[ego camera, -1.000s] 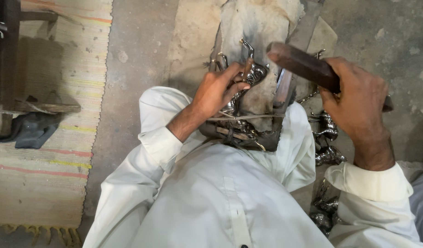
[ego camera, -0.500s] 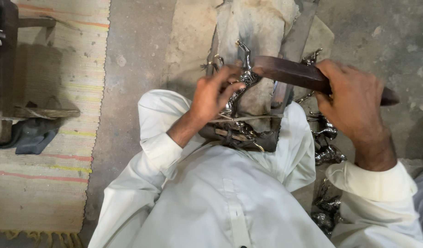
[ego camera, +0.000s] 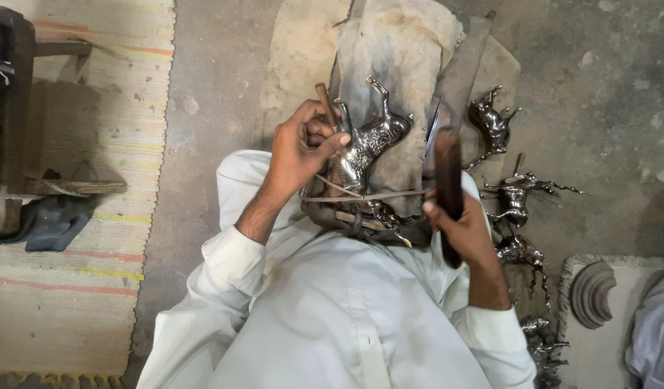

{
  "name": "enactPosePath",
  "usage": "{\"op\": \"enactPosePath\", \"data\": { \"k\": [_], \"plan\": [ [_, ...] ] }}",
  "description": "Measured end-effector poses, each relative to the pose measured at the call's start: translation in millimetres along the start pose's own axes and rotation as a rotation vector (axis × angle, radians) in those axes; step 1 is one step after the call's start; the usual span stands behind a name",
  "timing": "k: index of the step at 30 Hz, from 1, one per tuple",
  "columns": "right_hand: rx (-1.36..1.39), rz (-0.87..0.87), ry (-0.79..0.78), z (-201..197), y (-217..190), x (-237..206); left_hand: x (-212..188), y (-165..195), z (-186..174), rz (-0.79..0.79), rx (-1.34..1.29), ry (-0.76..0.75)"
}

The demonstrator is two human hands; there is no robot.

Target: The person sits on the floor with a silver metal horse figurine held against a leather sandbag cushion on their lap. They hold a small punch against the figurine's surface and strike it with a wooden mallet, repositioning the punch repeatedly to work the metal, then turn the figurine over and continue hammering other areas.

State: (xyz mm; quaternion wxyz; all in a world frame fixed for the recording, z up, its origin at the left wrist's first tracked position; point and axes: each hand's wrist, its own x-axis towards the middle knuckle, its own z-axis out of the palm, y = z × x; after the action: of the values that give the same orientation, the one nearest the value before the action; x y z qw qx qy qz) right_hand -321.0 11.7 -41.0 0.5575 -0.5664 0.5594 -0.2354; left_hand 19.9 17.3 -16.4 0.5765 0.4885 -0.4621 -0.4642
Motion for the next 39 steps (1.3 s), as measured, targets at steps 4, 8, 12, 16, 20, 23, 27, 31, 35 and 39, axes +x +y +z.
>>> {"op": "enactPosePath", "data": {
  "k": [4,8,12,16,20,23,27,31,35,39],
  "plan": [
    [0.083,-0.023,-0.184,21,3,-24,3,6,-12,0.168,0.453,0.048],
    [0.054,0.068,-0.146,44,1,-37,2,4,-19,0.285,0.563,-0.009],
    [0.194,0.119,-0.061,57,3,-37,-20,-3,-12,-0.042,0.656,-0.165],
    [0.258,0.067,-0.049,54,5,-35,-61,-13,1,0.076,0.646,-0.147],
    [0.184,0.032,-0.047,43,1,-30,-76,-28,5,-0.024,0.699,-0.108],
    [0.080,0.014,-0.007,33,0,-29,-76,-32,-4,-0.057,0.742,-0.193],
    [-0.048,0.010,0.017,21,2,-33,-73,-24,-17,-0.030,0.550,-0.267],
    [-0.155,-0.028,-0.027,4,3,-38,-66,-21,-8,-0.085,0.472,-0.222],
    [-0.283,-0.018,-0.014,-14,2,-45,-68,-23,0,0.024,0.436,-0.246],
    [-0.338,0.025,0.020,-18,3,-46,-84,-24,14,0.209,0.597,-0.509]
  ]
}}
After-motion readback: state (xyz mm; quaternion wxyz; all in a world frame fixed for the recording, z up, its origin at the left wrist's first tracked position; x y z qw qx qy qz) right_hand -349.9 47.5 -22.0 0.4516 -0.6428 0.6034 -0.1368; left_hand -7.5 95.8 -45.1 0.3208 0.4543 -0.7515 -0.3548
